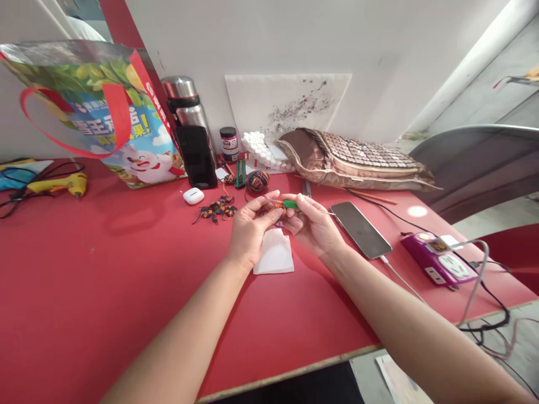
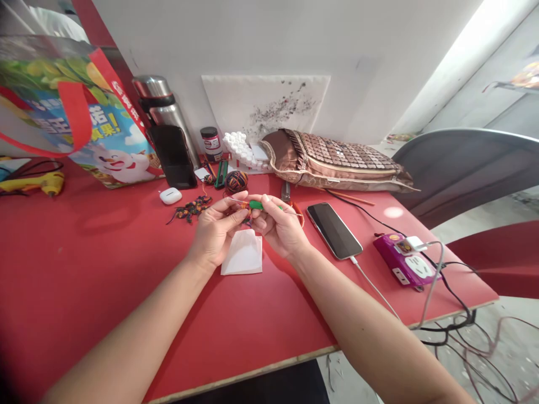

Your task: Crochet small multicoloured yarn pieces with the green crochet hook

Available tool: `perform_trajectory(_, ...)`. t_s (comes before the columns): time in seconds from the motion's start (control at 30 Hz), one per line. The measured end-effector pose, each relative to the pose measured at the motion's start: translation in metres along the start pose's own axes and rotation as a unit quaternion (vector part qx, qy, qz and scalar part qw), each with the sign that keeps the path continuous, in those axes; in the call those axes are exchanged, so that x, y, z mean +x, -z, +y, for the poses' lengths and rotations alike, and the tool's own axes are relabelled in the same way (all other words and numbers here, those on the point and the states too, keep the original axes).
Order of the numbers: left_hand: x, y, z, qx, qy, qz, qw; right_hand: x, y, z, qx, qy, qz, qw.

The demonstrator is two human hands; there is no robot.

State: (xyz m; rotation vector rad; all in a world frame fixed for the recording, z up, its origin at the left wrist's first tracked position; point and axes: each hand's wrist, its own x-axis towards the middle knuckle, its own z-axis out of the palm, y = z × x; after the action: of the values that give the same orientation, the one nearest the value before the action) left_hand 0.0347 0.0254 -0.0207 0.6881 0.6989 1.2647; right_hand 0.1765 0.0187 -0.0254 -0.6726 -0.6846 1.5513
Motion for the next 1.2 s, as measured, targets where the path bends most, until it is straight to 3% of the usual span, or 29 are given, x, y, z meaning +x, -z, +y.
perform_trajectory(0.17, 0.000, 0.000, 0.004, 0.029, -0.026, 0.007, 0.999, -0.002, -0.003, 0.004, 0.005, 0.028, 0.008, 1.000)
perform_trajectory(0.4, 0.001, 0.001, 0.008, 0.054, -0.057, -0.002, 0.997, -0.001, -0.002, 0.000, 0.005, 0.017, -0.024, 1.000)
perform_trajectory(0.57, 0.001, 0.000, 0.009, 0.045, -0.065, 0.020, 0.997, -0.002, -0.005, -0.006, 0.006, 0.036, -0.042, 0.998)
perform_trajectory(0.67, 0.001, -0.002, 0.011, 0.032, -0.072, 0.004, 0.997, -0.004, -0.007, -0.008, -0.005, 0.039, -0.050, 0.998)
perform_trajectory(1.03, -0.001, -0.003, 0.014, 0.079, -0.093, 0.007, 0.992, -0.006, -0.010, -0.005, -0.002, 0.046, -0.032, 0.998)
perform_trajectory(1.2, -0.004, -0.009, 0.017, 0.094, -0.112, 0.025, 0.989, -0.009, -0.012, -0.008, -0.047, 0.059, -0.034, 0.997)
